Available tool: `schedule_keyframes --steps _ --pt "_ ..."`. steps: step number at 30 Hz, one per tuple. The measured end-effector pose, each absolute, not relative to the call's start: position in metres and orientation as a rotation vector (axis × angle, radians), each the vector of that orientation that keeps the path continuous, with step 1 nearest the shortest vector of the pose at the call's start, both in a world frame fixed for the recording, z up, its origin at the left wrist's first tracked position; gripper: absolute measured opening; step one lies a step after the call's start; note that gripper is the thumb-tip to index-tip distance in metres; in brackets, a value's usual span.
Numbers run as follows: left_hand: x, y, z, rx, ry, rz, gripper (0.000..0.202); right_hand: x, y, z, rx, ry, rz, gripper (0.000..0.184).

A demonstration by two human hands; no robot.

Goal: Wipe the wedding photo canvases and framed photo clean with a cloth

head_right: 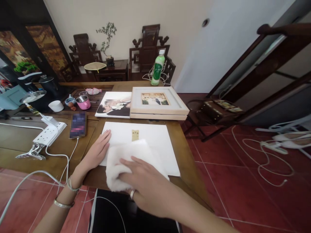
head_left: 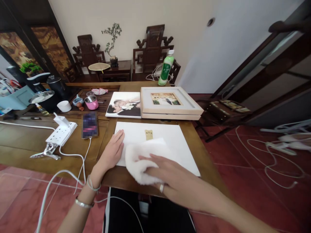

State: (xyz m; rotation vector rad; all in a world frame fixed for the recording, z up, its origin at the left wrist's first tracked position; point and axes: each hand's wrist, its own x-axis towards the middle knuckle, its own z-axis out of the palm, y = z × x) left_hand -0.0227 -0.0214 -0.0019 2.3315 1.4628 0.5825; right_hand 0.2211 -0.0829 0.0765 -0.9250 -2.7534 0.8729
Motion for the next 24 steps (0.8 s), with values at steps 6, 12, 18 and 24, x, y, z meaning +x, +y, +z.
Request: schedule_keyframes --steps 6,12,18,24 --pt "-0.023 -0.022 -0.003 2.27 1.443 0.634 0.049 0.21 -0.031 0.053 -1.158 -2.634 0.465 0.043" --pt "-0.021 -0.028 0.005 1.972 1.395 0.833 0.056 0.164 -0.01 0.028 -1.169 -2.671 0.097 0.036" --pt "-0.021 -0.028 0.005 1.901 1.309 0.999 0.063 0.147 -0.043 0.032 -0.932 -2.807 0.225 0.031" --pt "-0.021 -0.028 0.003 1.918 1.327 1.005 0.066 0.169 -0.072 0.05 -0.697 -2.901 0.565 0.034"
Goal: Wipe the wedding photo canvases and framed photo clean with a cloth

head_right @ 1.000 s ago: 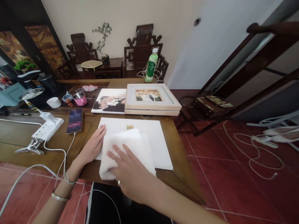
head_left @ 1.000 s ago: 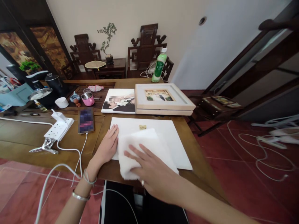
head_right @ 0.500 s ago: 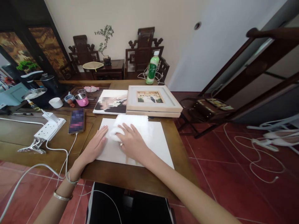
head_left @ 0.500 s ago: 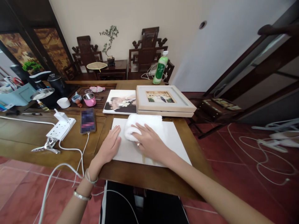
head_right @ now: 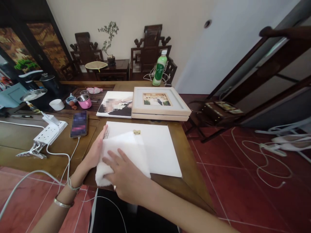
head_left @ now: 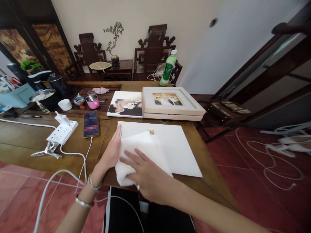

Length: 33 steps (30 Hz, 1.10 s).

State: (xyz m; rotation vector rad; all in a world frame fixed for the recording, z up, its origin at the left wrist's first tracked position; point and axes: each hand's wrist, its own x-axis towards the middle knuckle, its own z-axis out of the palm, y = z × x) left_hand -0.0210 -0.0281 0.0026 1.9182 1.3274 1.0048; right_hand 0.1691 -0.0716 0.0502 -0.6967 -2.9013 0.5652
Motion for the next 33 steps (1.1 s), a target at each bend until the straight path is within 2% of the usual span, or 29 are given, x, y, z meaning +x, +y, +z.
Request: schedule_keyframes --steps 6,9,12,16,24,33 --pt "-0.02 -0.028 0.003 2.078 1.357 0.804 0.059 0.21 -0.08 0.074 -0.696 -2.865 0.876 0.046" --pt "-0.019 -0.027 0.003 2.147 1.407 0.724 0.053 0.221 -0.068 0.075 -0.946 -2.817 0.756 0.048" --pt "-0.017 -0.026 0.004 2.18 1.436 0.697 0.049 0.218 -0.045 0.072 -1.182 -2.704 0.548 0.04" --pt "-0.016 -0.026 0.006 2.191 1.418 0.714 0.046 0.189 -0.005 0.071 -1.264 -2.601 0.411 0.032" --pt "-0.018 -0.025 0.006 2.202 1.364 0.794 0.043 0.133 0.044 0.07 -1.005 -2.725 0.455 0.029" --pt "-0.019 -0.025 0.0 2.21 1.448 0.692 0.044 0.206 0.043 0.079 -1.269 -2.636 0.532 0.028"
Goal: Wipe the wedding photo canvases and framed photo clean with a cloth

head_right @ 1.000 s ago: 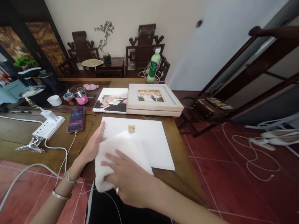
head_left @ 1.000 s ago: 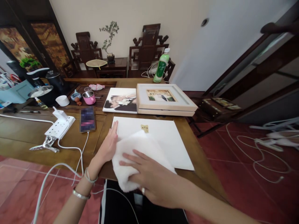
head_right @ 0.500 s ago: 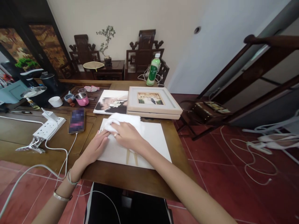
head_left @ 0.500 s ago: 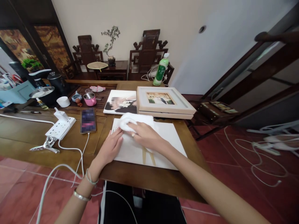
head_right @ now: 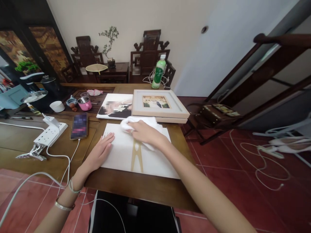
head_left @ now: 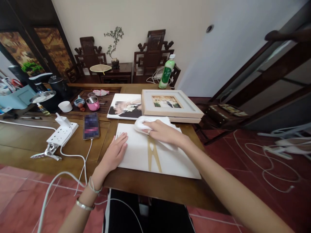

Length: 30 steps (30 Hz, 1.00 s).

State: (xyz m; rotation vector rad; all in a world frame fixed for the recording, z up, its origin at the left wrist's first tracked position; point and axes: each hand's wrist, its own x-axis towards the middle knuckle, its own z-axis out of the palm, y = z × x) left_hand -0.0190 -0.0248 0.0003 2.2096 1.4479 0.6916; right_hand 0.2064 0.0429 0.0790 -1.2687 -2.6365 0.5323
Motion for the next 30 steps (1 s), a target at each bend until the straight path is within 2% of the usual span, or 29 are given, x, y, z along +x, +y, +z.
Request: schedule_keyframes --steps 8,13,18,26,30 --pt "-0.019 -0.025 0.001 2.209 1.449 0.71 0.044 0.287 0.025 0.053 -1.532 -2.511 0.482 0.036" --pt "-0.021 -0.025 0.002 2.225 1.425 0.718 0.044 0.302 0.02 0.03 -1.383 -2.593 0.35 0.031" --pt "-0.022 -0.024 0.001 2.189 1.46 0.722 0.044 0.296 0.004 0.025 -1.234 -2.707 0.215 0.043" --pt "-0.021 -0.023 -0.001 2.267 1.455 0.677 0.043 0.306 -0.079 0.05 -1.162 -2.733 0.503 0.046" --pt "-0.022 -0.022 -0.002 2.306 1.443 0.637 0.044 0.314 -0.113 0.069 -1.172 -2.789 0.718 0.055"
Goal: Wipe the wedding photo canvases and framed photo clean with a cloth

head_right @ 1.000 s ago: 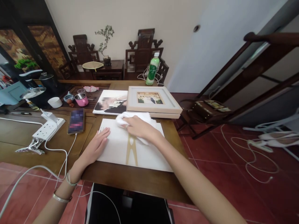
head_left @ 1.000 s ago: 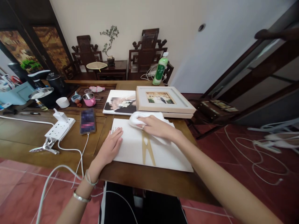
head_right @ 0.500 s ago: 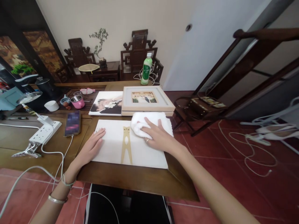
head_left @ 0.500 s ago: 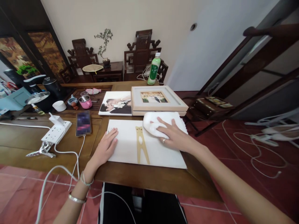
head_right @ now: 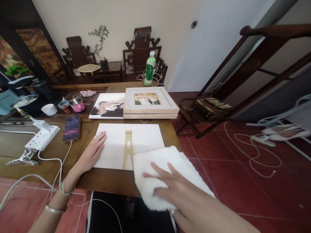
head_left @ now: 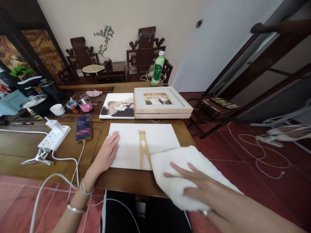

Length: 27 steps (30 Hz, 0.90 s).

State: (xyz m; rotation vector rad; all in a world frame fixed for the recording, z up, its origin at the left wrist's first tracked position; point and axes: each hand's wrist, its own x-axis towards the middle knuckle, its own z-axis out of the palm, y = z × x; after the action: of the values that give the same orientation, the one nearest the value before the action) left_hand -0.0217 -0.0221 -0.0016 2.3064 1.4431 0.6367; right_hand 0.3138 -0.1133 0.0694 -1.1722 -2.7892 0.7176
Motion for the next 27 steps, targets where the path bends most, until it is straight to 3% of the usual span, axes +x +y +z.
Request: schedule_keyframes --steps 4,16,22,27 --pt "-0.023 -0.022 -0.003 2.326 1.44 0.617 0.044 0.322 -0.109 0.075 -1.216 -2.782 0.698 0.056" --pt "-0.022 -0.022 -0.001 2.308 1.457 0.606 0.044 0.287 0.012 0.028 -1.22 -2.716 0.083 0.045" --pt "-0.022 -0.023 0.0 2.315 1.463 0.597 0.044 0.296 -0.004 0.016 -1.136 -2.666 0.11 0.039" --pt "-0.022 -0.022 -0.001 2.334 1.469 0.598 0.044 0.302 -0.057 0.035 -1.122 -2.707 0.318 0.041"
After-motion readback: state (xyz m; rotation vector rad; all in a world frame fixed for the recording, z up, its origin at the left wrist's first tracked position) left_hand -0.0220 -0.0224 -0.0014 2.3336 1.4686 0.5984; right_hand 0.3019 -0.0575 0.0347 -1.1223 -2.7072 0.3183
